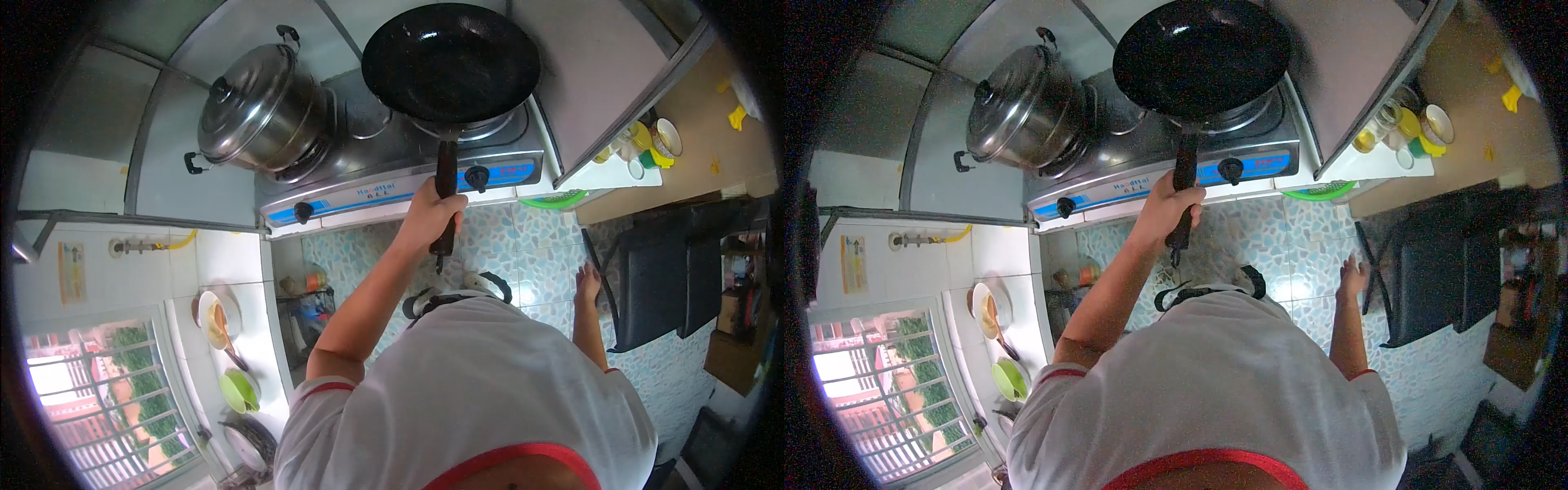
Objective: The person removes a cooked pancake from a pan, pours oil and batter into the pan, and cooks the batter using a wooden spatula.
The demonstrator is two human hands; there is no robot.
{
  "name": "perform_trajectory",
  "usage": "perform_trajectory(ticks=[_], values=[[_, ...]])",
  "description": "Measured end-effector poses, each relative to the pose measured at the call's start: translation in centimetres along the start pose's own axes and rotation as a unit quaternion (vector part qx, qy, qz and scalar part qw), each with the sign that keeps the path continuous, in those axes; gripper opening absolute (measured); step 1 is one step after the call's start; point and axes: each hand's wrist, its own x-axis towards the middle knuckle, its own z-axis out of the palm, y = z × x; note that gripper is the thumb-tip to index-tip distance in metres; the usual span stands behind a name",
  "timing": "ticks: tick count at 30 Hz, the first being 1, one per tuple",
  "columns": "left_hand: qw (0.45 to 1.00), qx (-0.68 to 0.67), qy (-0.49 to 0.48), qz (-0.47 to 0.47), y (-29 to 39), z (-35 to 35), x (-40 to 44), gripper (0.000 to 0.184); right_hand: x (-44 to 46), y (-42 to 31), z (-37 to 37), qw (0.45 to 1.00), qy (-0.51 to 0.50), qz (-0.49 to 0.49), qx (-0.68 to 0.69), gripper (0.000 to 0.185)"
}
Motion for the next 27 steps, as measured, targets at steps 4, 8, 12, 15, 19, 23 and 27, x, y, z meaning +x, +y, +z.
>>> perform_trajectory(ticks=[4,8,12,15,19,23,27], values=[[1.000,-0.027,0.013,-0.010,-0.1,1.4,0.6,0.013,-4.4,-1.6,3.7,0.998,0.000,0.014,-0.063,0.066],[0.993,-0.097,0.059,-0.031,0.8,3.6,1.2,0.013,-3.7,1.5,4.3,0.996,-0.038,0.041,-0.075,0.063],[0.995,-0.094,0.027,-0.036,0.4,3.8,1.8,0.010,-6.0,2.7,6.8,0.985,-0.088,0.063,-0.134,0.061],[0.993,-0.117,0.017,-0.025,-0.5,3.8,1.9,0.009,-7.9,3.6,8.2,0.978,-0.123,0.071,-0.150,0.054],[0.994,-0.104,-0.043,0.005,-1.0,2.8,2.1,0.019,-11.8,3.5,11.2,0.967,-0.175,0.058,-0.178,0.054],[0.993,-0.111,0.009,0.036,-3.1,1.6,0.0,0.047,-11.6,6.4,12.6,0.897,-0.387,-0.080,-0.195,0.045],[0.982,0.141,0.073,0.099,-7.3,-2.6,-7.0,0.054,-21.1,4.0,19.3,0.857,-0.469,0.117,-0.179,0.043]])
